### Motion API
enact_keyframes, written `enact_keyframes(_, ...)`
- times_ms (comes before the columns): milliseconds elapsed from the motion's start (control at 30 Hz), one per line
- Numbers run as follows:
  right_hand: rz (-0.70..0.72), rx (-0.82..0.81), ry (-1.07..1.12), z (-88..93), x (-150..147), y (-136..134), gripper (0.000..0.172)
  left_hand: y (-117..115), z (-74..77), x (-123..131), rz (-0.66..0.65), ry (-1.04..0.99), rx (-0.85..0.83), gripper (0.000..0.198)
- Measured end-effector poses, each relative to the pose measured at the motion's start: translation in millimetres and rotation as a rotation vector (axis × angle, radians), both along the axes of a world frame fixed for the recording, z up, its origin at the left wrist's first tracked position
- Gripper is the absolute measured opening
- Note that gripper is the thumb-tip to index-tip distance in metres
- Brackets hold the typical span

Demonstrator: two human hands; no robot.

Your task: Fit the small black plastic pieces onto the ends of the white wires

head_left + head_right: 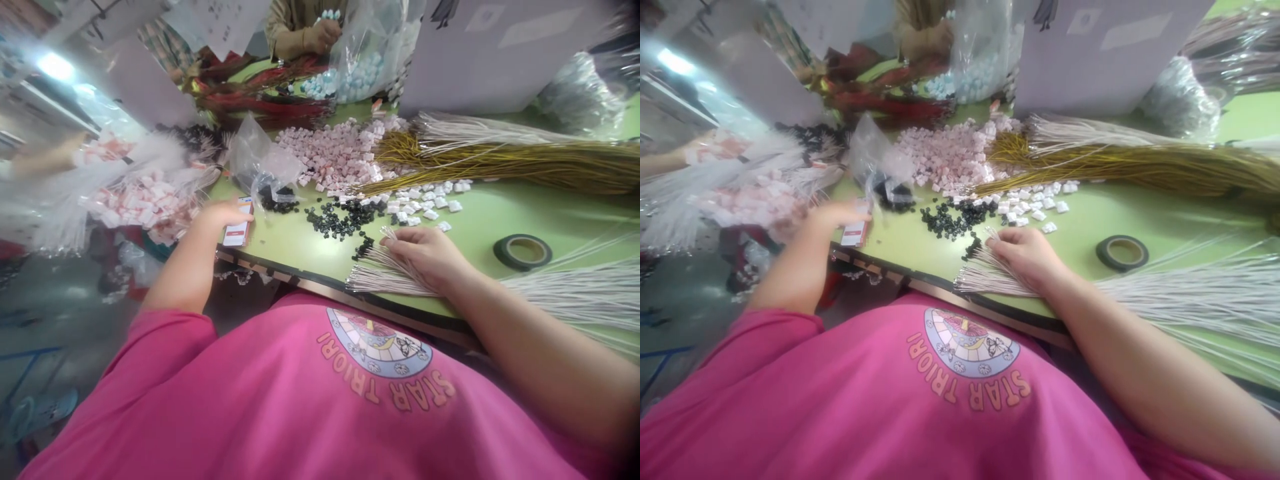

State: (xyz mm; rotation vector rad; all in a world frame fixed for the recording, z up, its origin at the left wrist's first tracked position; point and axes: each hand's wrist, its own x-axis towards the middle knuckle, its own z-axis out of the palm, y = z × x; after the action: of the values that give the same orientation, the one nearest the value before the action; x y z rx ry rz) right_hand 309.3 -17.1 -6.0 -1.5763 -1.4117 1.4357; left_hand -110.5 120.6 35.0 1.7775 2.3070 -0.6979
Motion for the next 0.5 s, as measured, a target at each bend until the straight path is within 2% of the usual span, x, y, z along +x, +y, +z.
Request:
enact_keyframes(167,-0.026,0.02,0.044,-0.7,-2.0,-1.2,0.031,-0.6,-5.0,1.6,0.042,0.045,-0.008,0.071)
enact_keyframes(300,-0.078,0.028,0.08,3.4,-4.4,-2.1,0.029,-10.8,11.0,10.2,-0.031,0.074,0.048,0.082)
enact_keyframes(400,-0.068,0.005,0.101,5.3,-4.6,-2.0,0.03,-33.6,31.4,32.9,-0.109,0.073,0.194,0.065)
enact_keyframes(467,-0.059,-0.011,0.116,5.1,-4.1,-1.5,0.029,-51.7,39.8,57.6,-0.231,-0.022,0.393,0.044)
enact_keyframes(500,-0.055,-0.017,0.123,4.5,-3.7,-1.2,0.029,-59.0,40.6,71.8,-0.33,-0.131,0.438,0.037)
